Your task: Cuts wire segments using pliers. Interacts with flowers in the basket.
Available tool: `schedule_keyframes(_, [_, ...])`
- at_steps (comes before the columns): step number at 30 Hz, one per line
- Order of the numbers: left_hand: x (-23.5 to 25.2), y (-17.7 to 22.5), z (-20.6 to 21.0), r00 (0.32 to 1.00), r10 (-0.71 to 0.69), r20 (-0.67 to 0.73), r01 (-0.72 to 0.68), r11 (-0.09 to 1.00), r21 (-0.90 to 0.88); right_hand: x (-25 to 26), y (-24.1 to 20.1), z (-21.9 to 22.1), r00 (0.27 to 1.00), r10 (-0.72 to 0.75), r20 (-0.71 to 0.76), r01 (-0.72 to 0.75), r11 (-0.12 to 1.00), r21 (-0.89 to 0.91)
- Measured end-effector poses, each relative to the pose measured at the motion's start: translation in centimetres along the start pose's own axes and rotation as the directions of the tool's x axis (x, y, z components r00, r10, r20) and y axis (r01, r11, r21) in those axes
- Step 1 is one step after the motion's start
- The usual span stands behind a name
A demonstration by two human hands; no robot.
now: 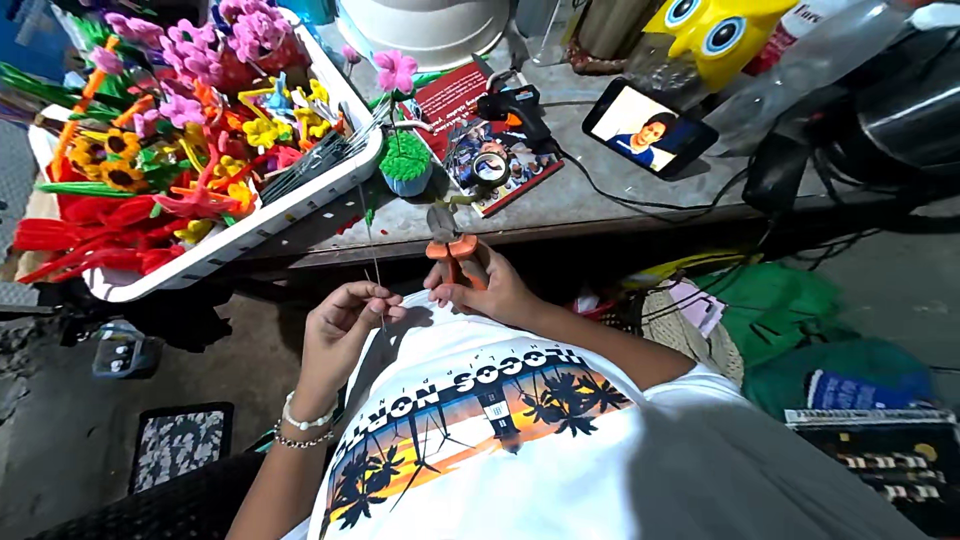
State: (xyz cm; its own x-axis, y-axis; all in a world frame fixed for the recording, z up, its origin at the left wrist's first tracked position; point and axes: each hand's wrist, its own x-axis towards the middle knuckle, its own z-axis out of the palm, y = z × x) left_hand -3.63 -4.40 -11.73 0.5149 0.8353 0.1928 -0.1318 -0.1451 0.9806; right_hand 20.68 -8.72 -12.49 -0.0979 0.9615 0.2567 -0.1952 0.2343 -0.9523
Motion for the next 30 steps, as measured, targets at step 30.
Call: schedule_keyframes(30, [2.6, 1.3, 5.4, 0.967, -0.154, 0.203, 0.186, 0.971, -0.15, 6.5, -3.5, -1.7, 0.844, -0.296, -0.447, 0.313, 0.949, -0.038])
